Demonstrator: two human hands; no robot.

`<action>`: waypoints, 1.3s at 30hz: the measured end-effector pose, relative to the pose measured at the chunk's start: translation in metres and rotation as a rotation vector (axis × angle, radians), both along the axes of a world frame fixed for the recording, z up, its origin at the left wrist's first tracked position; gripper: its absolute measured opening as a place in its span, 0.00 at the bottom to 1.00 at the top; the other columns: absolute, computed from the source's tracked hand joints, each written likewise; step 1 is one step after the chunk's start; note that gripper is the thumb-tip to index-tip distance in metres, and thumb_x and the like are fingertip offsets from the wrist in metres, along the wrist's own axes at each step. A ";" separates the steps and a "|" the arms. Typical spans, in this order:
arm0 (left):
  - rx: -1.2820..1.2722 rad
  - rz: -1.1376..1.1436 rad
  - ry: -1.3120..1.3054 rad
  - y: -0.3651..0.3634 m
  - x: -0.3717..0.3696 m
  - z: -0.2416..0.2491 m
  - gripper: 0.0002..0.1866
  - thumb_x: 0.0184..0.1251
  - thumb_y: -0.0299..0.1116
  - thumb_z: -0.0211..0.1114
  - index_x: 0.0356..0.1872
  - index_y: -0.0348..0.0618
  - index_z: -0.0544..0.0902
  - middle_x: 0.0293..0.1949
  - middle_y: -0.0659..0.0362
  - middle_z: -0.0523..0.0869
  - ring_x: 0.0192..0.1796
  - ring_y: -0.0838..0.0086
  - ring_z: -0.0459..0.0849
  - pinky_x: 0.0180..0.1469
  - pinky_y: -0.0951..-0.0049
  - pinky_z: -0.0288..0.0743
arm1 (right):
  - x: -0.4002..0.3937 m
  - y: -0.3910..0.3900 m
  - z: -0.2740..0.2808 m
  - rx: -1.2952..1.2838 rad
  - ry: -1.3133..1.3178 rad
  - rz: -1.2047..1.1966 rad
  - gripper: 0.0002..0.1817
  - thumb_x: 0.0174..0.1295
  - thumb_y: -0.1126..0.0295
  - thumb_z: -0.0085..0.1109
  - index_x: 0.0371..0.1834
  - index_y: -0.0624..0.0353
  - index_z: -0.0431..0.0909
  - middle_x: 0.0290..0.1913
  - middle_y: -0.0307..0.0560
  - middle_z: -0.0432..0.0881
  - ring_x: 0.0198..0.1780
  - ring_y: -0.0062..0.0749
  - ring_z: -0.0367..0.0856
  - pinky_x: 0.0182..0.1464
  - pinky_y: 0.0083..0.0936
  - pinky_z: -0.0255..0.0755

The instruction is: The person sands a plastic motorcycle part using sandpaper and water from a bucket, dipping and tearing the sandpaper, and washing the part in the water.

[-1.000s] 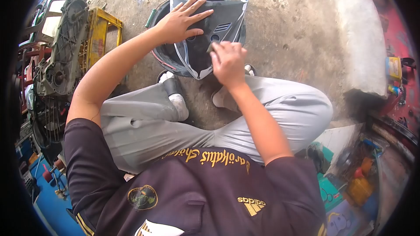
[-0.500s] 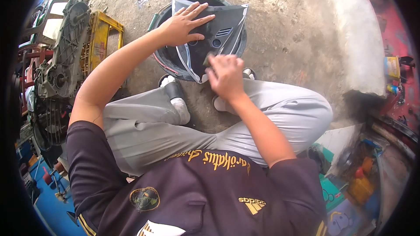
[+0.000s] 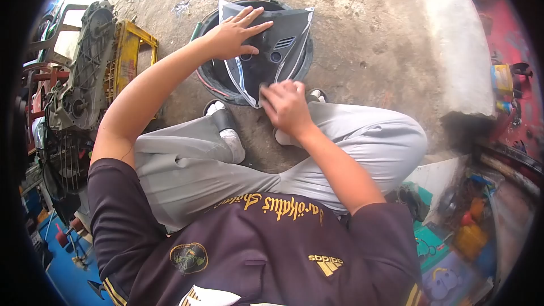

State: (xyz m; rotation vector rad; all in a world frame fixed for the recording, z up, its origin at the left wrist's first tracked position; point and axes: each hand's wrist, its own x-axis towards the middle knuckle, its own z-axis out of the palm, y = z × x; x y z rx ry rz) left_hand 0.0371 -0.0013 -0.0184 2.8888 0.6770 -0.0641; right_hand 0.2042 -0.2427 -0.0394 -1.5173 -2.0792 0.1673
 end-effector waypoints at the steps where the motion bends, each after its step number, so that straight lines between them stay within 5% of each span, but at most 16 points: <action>1: 0.000 -0.001 -0.005 0.000 0.002 0.000 0.46 0.73 0.57 0.69 0.88 0.70 0.58 0.89 0.48 0.50 0.89 0.46 0.48 0.86 0.45 0.58 | 0.006 0.009 0.000 0.000 -0.005 -0.001 0.18 0.63 0.62 0.73 0.54 0.56 0.89 0.48 0.41 0.86 0.53 0.41 0.80 0.59 0.45 0.66; 3: -0.020 0.017 0.011 -0.001 0.001 -0.001 0.46 0.73 0.56 0.70 0.88 0.70 0.58 0.89 0.48 0.50 0.89 0.45 0.49 0.85 0.44 0.60 | 0.013 0.019 -0.002 -0.006 0.075 -0.207 0.17 0.62 0.63 0.72 0.54 0.54 0.89 0.47 0.39 0.86 0.54 0.38 0.81 0.61 0.45 0.66; 7: 0.041 0.037 0.023 -0.006 0.003 0.006 0.47 0.68 0.57 0.73 0.87 0.71 0.61 0.89 0.48 0.52 0.87 0.40 0.55 0.77 0.42 0.73 | -0.010 -0.014 -0.003 -0.030 0.018 0.088 0.15 0.62 0.67 0.70 0.52 0.55 0.89 0.47 0.40 0.86 0.53 0.41 0.81 0.59 0.45 0.67; 8: 0.152 0.033 -0.045 -0.002 0.003 -0.010 0.47 0.66 0.63 0.72 0.85 0.75 0.64 0.88 0.51 0.57 0.85 0.41 0.61 0.67 0.44 0.83 | -0.005 -0.008 -0.006 0.001 -0.005 0.042 0.15 0.61 0.69 0.69 0.52 0.56 0.90 0.47 0.40 0.86 0.53 0.41 0.81 0.60 0.44 0.67; 11: 0.087 0.109 -0.010 -0.012 0.004 0.011 0.46 0.64 0.63 0.74 0.84 0.75 0.66 0.85 0.49 0.61 0.82 0.42 0.68 0.64 0.45 0.85 | 0.011 0.010 -0.010 0.013 0.101 -0.164 0.15 0.62 0.70 0.68 0.52 0.55 0.90 0.45 0.39 0.86 0.54 0.40 0.82 0.62 0.44 0.67; 16: 0.067 0.127 -0.020 -0.017 0.005 0.019 0.44 0.63 0.56 0.77 0.82 0.72 0.71 0.69 0.46 0.75 0.70 0.49 0.79 0.62 0.52 0.83 | -0.001 -0.005 -0.005 0.040 0.017 0.025 0.17 0.61 0.75 0.65 0.54 0.57 0.89 0.45 0.40 0.87 0.51 0.43 0.81 0.57 0.44 0.68; 19: 0.091 0.098 -0.097 -0.017 -0.001 0.011 0.42 0.66 0.55 0.76 0.82 0.71 0.71 0.71 0.45 0.74 0.70 0.48 0.79 0.65 0.52 0.81 | 0.015 0.016 -0.009 0.023 0.049 -0.244 0.17 0.61 0.75 0.64 0.54 0.55 0.90 0.45 0.39 0.86 0.53 0.41 0.81 0.60 0.43 0.68; 23: 0.094 0.095 -0.131 -0.023 -0.006 0.006 0.40 0.70 0.56 0.72 0.83 0.71 0.70 0.74 0.43 0.71 0.73 0.46 0.77 0.70 0.50 0.78 | 0.001 -0.003 -0.011 0.085 -0.043 0.065 0.19 0.62 0.75 0.63 0.56 0.53 0.90 0.48 0.39 0.85 0.54 0.42 0.79 0.58 0.42 0.68; 25: 0.048 0.106 -0.123 -0.027 -0.010 0.007 0.40 0.73 0.59 0.69 0.84 0.71 0.69 0.81 0.40 0.64 0.77 0.44 0.73 0.75 0.48 0.73 | 0.011 0.007 -0.010 0.093 -0.046 0.050 0.20 0.62 0.74 0.63 0.57 0.53 0.90 0.48 0.39 0.84 0.54 0.42 0.78 0.58 0.43 0.68; 27: 0.063 0.101 -0.056 -0.030 -0.010 0.005 0.47 0.70 0.68 0.67 0.87 0.68 0.62 0.88 0.40 0.50 0.83 0.36 0.61 0.78 0.43 0.70 | 0.019 0.023 -0.013 0.036 -0.004 -0.260 0.20 0.61 0.73 0.64 0.57 0.51 0.91 0.47 0.37 0.83 0.57 0.39 0.78 0.61 0.43 0.67; 29: 0.035 0.121 0.067 -0.036 -0.009 0.011 0.54 0.66 0.73 0.67 0.89 0.67 0.56 0.89 0.41 0.47 0.86 0.35 0.56 0.78 0.38 0.68 | 0.012 0.016 -0.010 0.033 -0.024 -0.244 0.19 0.60 0.73 0.65 0.56 0.51 0.91 0.47 0.37 0.83 0.58 0.39 0.78 0.61 0.43 0.67; 31: 0.008 0.129 0.119 -0.036 -0.008 0.011 0.58 0.64 0.76 0.66 0.90 0.68 0.51 0.89 0.42 0.44 0.87 0.35 0.52 0.80 0.35 0.63 | 0.004 0.006 -0.005 0.070 -0.117 0.074 0.20 0.61 0.74 0.65 0.56 0.52 0.91 0.48 0.37 0.84 0.55 0.41 0.78 0.58 0.44 0.68; 33: 0.014 0.133 0.111 -0.035 -0.007 0.010 0.58 0.63 0.79 0.64 0.90 0.68 0.52 0.90 0.45 0.43 0.88 0.38 0.52 0.78 0.33 0.64 | 0.006 0.013 -0.007 0.108 -0.126 0.086 0.20 0.61 0.73 0.65 0.57 0.52 0.91 0.48 0.37 0.85 0.54 0.42 0.77 0.56 0.44 0.68; 36: -0.010 0.136 0.160 -0.037 -0.007 0.015 0.59 0.64 0.76 0.66 0.90 0.68 0.49 0.90 0.44 0.42 0.88 0.36 0.50 0.80 0.33 0.61 | 0.022 0.030 -0.009 0.062 -0.035 -0.301 0.21 0.60 0.74 0.65 0.57 0.51 0.91 0.47 0.37 0.85 0.56 0.40 0.79 0.58 0.42 0.68; 39: -0.026 0.147 0.187 -0.036 -0.006 0.018 0.59 0.64 0.76 0.66 0.90 0.68 0.49 0.90 0.44 0.41 0.88 0.36 0.49 0.79 0.32 0.62 | 0.015 0.022 -0.007 0.033 -0.035 -0.087 0.21 0.60 0.75 0.65 0.57 0.48 0.91 0.47 0.37 0.85 0.56 0.41 0.79 0.57 0.42 0.69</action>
